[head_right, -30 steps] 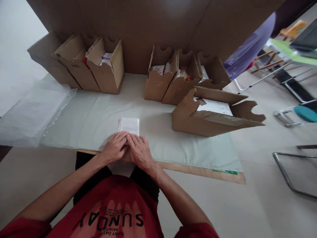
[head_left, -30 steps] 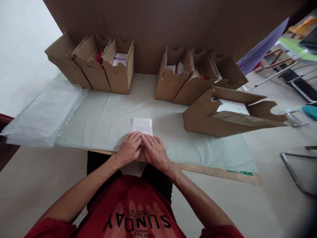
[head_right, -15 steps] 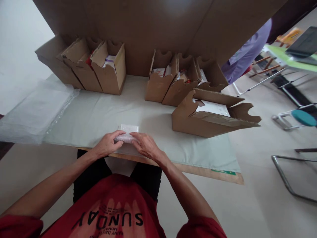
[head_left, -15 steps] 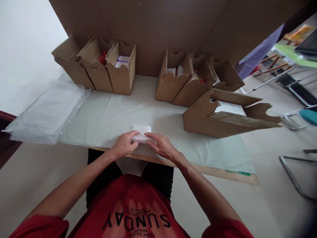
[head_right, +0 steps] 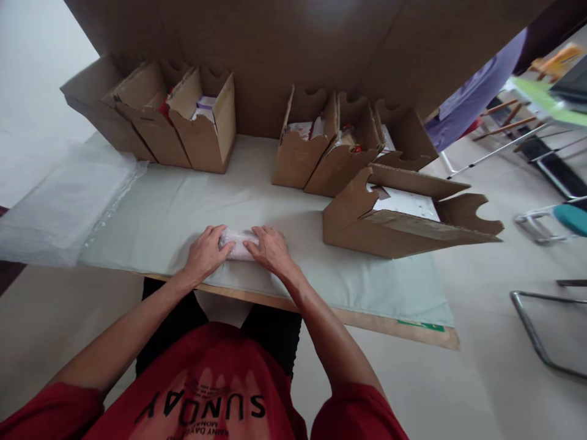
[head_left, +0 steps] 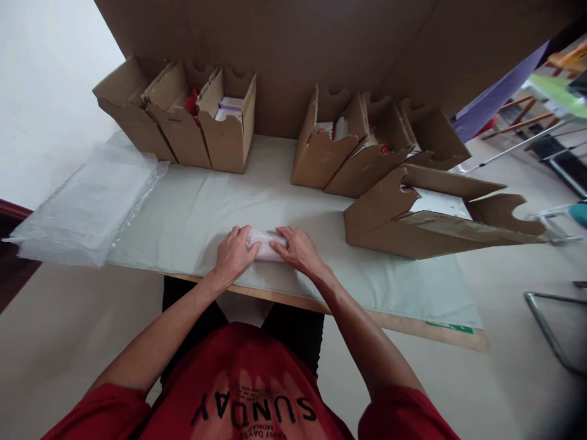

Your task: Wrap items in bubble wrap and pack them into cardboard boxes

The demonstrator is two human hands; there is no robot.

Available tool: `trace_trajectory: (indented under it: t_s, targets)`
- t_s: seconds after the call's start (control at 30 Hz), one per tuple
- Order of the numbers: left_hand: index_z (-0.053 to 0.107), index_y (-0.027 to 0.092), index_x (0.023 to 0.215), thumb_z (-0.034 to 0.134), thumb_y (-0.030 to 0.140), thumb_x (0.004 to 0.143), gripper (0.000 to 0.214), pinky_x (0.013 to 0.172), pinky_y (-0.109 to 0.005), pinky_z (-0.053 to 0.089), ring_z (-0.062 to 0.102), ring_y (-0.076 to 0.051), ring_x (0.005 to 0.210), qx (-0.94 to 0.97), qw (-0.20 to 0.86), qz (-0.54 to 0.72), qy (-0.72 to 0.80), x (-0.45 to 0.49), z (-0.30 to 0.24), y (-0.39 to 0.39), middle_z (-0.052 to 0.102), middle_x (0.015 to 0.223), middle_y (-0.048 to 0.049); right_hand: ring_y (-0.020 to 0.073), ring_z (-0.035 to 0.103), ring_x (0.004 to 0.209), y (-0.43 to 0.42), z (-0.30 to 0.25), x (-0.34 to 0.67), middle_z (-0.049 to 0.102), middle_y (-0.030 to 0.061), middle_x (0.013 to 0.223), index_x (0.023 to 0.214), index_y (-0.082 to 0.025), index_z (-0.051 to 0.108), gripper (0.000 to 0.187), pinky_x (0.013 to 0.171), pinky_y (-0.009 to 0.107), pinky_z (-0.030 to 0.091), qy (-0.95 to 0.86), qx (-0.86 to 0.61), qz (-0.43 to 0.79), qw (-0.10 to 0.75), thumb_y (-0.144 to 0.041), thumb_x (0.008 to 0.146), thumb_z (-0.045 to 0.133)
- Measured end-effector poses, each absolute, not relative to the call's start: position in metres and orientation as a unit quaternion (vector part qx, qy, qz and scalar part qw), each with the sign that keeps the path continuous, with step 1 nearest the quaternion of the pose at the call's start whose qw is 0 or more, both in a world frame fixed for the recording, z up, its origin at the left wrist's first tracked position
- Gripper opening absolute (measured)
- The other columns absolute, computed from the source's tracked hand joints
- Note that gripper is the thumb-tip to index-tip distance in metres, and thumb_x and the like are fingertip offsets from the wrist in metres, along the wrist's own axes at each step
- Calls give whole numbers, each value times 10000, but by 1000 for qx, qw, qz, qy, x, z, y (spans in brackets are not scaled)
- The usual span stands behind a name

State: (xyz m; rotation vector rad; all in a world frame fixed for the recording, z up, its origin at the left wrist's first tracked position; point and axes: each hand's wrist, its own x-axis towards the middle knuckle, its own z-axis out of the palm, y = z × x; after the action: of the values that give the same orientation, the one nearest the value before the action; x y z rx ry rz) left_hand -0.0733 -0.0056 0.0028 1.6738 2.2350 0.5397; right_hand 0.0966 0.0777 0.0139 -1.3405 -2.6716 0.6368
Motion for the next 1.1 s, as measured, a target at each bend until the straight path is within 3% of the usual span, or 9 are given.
trace_trajectory:
  t_s: [0.1,0.2,0.27,0.4,0.5,0.63,0.73,0.97,1.1]
  targets:
    - [583,139,1328,631,283,888,465,929,-414,529,666,-286,1080,566,167,227,775,-77,-2,-8,662,1193,-155,243,648,969,85,20,92,735,116,1047,1145,-149,708,328,857,314,435,-872,-421,251,-13,-376,922,630]
    - [586,145,1319,674,275,827,516,915,-419,539,675,-249,972,546,201,298,756,-86,-9,-14,662,1168,-139,216,621,876,83,21,90,714,77,938,991,-164,711,239,766,291,410,-863,-414,290,-13,-358,854,683]
    - [574,150,1335,705,296,784,585,908,-420,543,671,-235,952,530,243,354,731,-92,-13,-21,649,1210,-142,205,595,864,76,20,94,685,62,927,912,-172,678,212,754,286,401,-855,-405,322,34,-349,801,708]
    - [481,153,1439,766,398,725,806,970,-408,518,643,-263,1117,436,405,471,652,-96,-11,-39,625,1309,-160,153,521,729,50,18,109,605,4,822,878,-199,595,292,666,263,386,-773,-399,465,166,-471,805,668]
    - [540,143,1382,769,453,725,761,932,-341,514,644,-239,1078,369,520,513,574,-87,0,-47,670,1228,-122,142,490,694,29,19,118,577,-14,791,903,-212,572,360,643,261,389,-710,-410,524,232,-549,806,653]
    - [681,136,1143,737,411,757,477,741,-251,491,612,-157,809,422,535,462,568,-67,20,-44,697,937,-33,186,578,857,13,28,136,661,34,972,1149,-205,601,476,771,300,452,-720,-404,512,236,-479,778,721]
    - [702,151,1097,691,344,770,380,676,-236,466,581,-140,736,516,505,394,569,-48,36,-35,687,859,-4,220,612,964,11,45,158,690,70,1102,1301,-201,593,624,830,324,459,-749,-406,479,210,-498,778,761]
    - [720,206,1096,551,201,808,334,694,-241,471,631,-152,794,651,539,261,466,12,69,-5,724,929,3,258,672,961,8,88,214,744,77,1052,1257,-197,642,421,851,357,452,-808,-473,333,110,-341,864,692]
    - [729,223,1033,563,196,837,258,697,-261,481,632,-158,797,753,475,220,398,45,87,18,721,920,1,241,684,880,11,106,248,750,63,1005,1229,-197,636,383,779,331,467,-812,-487,309,95,-270,854,669]
